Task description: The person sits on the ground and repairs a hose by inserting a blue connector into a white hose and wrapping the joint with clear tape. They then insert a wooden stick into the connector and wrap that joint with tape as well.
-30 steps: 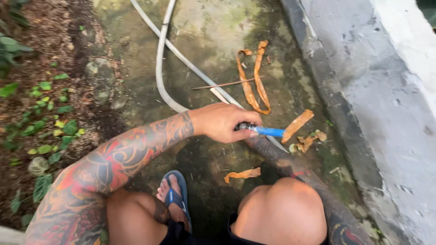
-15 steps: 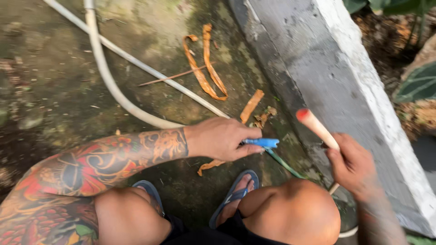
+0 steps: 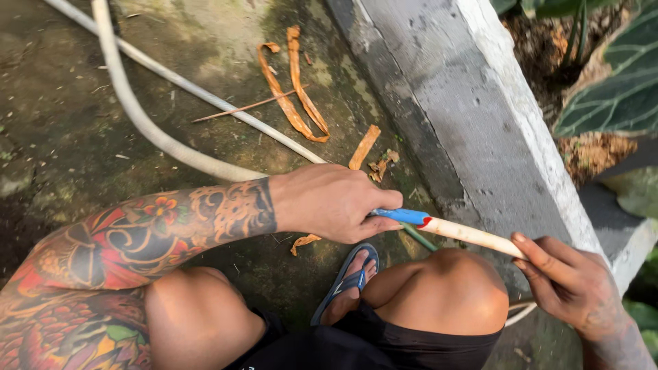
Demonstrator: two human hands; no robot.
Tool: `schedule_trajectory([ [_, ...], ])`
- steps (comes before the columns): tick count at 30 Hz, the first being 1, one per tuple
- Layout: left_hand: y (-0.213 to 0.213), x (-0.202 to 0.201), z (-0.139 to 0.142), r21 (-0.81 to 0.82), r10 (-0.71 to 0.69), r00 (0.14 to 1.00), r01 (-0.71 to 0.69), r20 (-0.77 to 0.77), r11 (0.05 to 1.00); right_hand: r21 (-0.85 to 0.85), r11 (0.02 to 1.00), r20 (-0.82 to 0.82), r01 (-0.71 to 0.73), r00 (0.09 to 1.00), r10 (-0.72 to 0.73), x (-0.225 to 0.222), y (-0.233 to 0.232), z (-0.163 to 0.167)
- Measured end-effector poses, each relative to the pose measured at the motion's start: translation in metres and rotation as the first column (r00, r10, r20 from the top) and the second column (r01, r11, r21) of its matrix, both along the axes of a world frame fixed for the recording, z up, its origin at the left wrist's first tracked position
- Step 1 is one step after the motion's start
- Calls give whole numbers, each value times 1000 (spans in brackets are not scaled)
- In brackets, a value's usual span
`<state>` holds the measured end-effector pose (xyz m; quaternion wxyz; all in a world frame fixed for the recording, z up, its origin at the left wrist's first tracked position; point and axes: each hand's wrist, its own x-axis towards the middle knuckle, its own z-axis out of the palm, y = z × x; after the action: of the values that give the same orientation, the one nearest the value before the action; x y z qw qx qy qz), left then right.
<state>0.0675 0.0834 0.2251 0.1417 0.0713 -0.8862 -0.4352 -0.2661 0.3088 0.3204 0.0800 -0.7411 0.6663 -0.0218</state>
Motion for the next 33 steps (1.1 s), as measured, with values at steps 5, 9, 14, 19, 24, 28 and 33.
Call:
schedule_trajectory([
  [5,5,0,3,-10,11,999,-10,39,1000,-71,997,-212,-20,977,4,18,-14,15],
  [9,5,-5,8,23,-27,994,25,103,999,-183,962,-406,-202,907,114,9,-11,19],
  [14,1,-13,14,43,-5,982,-3,189,999,-300,896,-495,-328,856,147,-18,12,6],
  [19,-2,-19,18,61,-64,976,53,209,997,-338,871,-509,-358,847,150,-34,24,-2],
  [24,0,-20,17,12,-9,990,8,137,1000,-358,875,-498,-325,859,115,-24,18,3],
  [28,4,-19,17,-14,52,995,-50,86,999,-341,925,-404,-167,915,17,-10,11,10],
  [33,6,-13,23,-67,127,991,-129,-30,989,-355,935,-217,-20,974,-62,-5,4,5],
])
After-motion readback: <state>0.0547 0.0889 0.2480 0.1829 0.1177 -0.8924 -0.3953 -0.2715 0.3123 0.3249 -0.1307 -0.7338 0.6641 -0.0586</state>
